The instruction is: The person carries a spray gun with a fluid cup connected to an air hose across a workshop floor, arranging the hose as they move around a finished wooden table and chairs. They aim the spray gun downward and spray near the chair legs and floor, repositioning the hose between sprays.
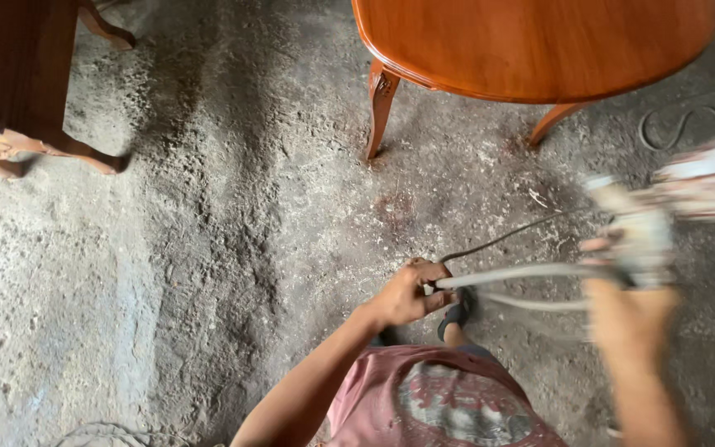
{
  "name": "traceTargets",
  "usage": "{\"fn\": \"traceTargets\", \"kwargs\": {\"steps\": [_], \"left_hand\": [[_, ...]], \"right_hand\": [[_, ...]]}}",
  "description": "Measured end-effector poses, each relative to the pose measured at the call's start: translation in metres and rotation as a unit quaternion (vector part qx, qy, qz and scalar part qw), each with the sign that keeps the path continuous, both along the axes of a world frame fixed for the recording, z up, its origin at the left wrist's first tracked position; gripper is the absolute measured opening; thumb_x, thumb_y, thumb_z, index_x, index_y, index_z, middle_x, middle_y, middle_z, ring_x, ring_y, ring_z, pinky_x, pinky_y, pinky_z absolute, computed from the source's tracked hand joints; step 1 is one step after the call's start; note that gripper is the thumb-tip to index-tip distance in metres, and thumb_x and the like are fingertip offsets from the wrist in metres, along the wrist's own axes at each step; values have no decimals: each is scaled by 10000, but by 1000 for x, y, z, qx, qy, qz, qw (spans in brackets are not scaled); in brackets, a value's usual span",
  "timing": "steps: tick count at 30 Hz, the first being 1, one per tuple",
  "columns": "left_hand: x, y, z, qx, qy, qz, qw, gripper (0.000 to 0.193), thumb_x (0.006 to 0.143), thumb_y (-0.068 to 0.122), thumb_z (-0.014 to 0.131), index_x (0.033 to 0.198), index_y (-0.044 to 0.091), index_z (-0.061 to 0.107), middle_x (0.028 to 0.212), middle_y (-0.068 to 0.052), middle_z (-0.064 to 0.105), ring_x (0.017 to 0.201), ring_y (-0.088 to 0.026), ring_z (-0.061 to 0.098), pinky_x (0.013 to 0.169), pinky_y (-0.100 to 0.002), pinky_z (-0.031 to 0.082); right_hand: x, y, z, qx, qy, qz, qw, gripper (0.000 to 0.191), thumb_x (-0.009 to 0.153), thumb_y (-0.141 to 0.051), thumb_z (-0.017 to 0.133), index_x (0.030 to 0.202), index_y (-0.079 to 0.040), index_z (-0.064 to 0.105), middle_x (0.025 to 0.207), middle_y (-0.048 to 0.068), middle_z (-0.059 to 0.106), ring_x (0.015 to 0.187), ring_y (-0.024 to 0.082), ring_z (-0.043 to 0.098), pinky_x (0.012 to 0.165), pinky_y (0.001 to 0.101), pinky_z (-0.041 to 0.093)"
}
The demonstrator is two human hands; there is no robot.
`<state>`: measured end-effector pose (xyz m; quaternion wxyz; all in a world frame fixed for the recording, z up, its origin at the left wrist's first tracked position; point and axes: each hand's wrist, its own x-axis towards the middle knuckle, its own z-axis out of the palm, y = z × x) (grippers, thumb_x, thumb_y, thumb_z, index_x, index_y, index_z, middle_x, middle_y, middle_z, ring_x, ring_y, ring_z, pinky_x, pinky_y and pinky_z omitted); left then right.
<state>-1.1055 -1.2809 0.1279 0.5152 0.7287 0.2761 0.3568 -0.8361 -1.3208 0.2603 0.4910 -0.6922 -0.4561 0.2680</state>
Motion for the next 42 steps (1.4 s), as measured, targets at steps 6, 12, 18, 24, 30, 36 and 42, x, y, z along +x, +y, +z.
{"fn": "traceTargets", "kwargs": {"steps": [6,12,18,24,30,36,42], "left_hand": [[21,-43,-136,-40,214,-43,975,239,921,291,744,1033,80,730,973,-151,758,932,-310,685,925,-651,374],[-72,-77,-133,-332,176,121,919,268,1038,206,591,1236,53,686,1042,-138,765,918,-233,718,852,-377,556],[-335,-105,12,-422,403,233,778,360,1016,220,548,1333,60,608,739,-54,622,547,-131,531,436,-279,423],[-488,-119,87,-175,483,465,720,275,991,179,618,1232,47,627,776,-88,658,601,-160,579,479,-301,458],[-515,-98,36,46,479,509,713,200,966,139,688,1131,34,647,813,-121,694,654,-189,626,523,-322,494],[-468,-80,-61,-56,400,432,806,127,1048,169,645,1023,44,642,833,-154,715,664,-264,682,544,-424,531],[-529,-30,-87,-21,460,547,699,82,1075,120,614,1074,53,661,919,-163,707,867,-357,680,762,-492,531]], "right_hand": [[10,-7,96,50,9,-23,998,336,937,111,613,1230,-54,622,1135,38,678,978,97,671,784,263,569],[-10,20,140,35,-86,-38,995,321,898,106,630,1174,-57,628,1089,37,679,920,109,681,733,281,574],[-8,26,98,23,-192,-96,976,306,858,101,646,1118,-60,634,1043,36,680,863,122,691,682,299,578],[-114,43,31,120,-164,154,967,231,957,102,715,1149,1,638,1046,105,690,895,180,692,772,350,589],[-168,52,29,50,-7,230,972,257,948,-82,795,1127,-16,622,1097,52,656,1005,111,683,897,271,621],[-136,35,-24,25,210,133,968,172,1054,-11,612,1222,-41,619,1124,69,679,792,86,640,549,232,457],[-86,27,-32,71,269,80,957,136,1150,48,554,1273,-8,539,1068,145,637,685,170,563,583,294,470]]}}
